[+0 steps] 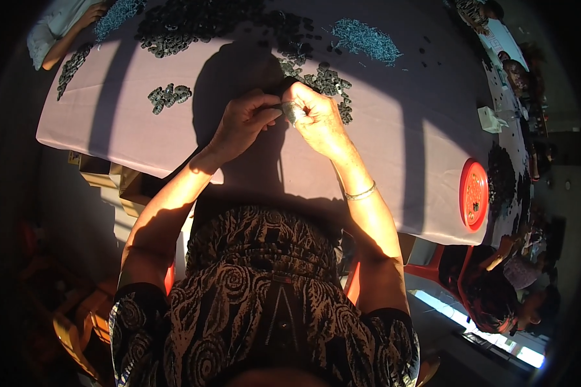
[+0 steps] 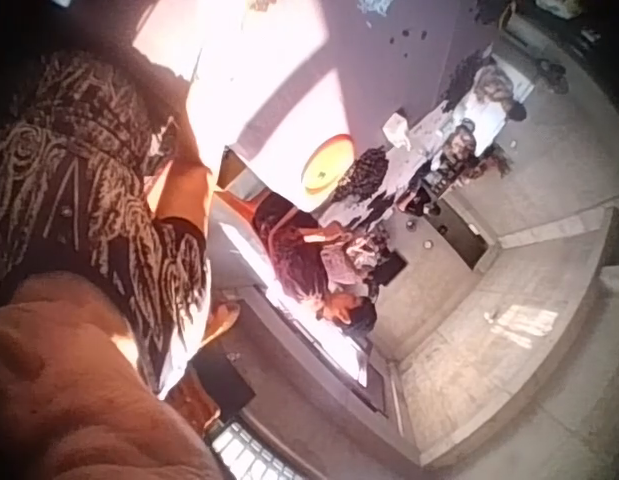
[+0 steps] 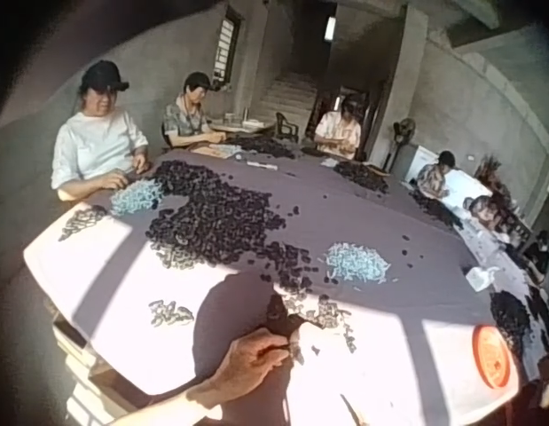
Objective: The person assembles small craft items by hand by attaching small components to larger bead-like objects.
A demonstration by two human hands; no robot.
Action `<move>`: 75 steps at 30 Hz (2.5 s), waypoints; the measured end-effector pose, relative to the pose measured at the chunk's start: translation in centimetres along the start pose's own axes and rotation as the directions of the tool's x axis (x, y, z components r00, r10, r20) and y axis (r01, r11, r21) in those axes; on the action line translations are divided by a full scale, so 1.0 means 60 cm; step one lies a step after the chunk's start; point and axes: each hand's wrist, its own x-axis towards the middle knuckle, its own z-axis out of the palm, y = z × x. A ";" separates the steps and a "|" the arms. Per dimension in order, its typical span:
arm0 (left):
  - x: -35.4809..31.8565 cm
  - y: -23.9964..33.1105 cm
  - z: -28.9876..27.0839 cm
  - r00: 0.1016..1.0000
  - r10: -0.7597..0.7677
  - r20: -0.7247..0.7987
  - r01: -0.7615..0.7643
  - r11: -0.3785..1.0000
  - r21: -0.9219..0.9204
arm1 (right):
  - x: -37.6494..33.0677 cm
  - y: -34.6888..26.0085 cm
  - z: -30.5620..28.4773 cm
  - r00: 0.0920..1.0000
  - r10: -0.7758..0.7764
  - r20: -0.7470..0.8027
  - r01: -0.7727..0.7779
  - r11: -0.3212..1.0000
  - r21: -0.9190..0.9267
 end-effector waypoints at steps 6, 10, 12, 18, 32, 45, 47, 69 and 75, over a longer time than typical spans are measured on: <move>0.006 0.000 -0.002 0.999 -0.022 -0.025 0.021 0.999 -0.039 | 0.010 -0.018 0.007 0.996 -0.082 -0.045 0.071 0.978 -0.196; 0.007 -0.013 -0.003 0.999 -0.017 -0.036 0.016 0.999 -0.040 | 0.017 -0.034 0.001 0.999 -0.040 0.037 0.047 0.976 -0.212; 0.005 -0.001 0.004 0.999 -0.014 -0.039 0.011 0.996 -0.086 | 0.010 -0.045 -0.015 0.994 0.056 0.098 -0.047 0.994 -0.094; 0.002 0.011 0.003 1.000 0.009 -0.028 -0.015 0.973 -0.230 | -0.003 -0.049 -0.033 0.941 0.336 0.035 -0.311 0.821 0.479; -0.017 0.071 0.036 0.978 0.210 0.014 -0.191 0.913 -0.361 | -0.035 0.022 0.035 0.962 0.071 0.262 -0.270 0.130 0.954; 0.003 0.100 -0.105 0.991 0.137 -0.013 -0.113 0.864 0.491 | -0.019 -0.026 -0.014 0.972 0.114 -0.205 -0.059 0.965 0.257; -0.016 0.093 -0.135 0.987 0.153 -0.037 -0.097 0.778 0.621 | -0.019 -0.014 -0.015 0.967 0.042 -0.251 -0.031 0.998 0.050; 0.012 0.032 -0.045 0.978 0.189 0.083 -0.179 0.574 0.799 | 0.000 0.015 -0.033 0.901 -0.429 -0.054 0.262 0.640 -0.722; 0.054 0.021 -0.010 0.997 -0.030 0.067 -0.036 0.584 0.811 | -0.035 0.045 -0.080 0.871 -0.231 -0.434 0.069 0.932 -0.357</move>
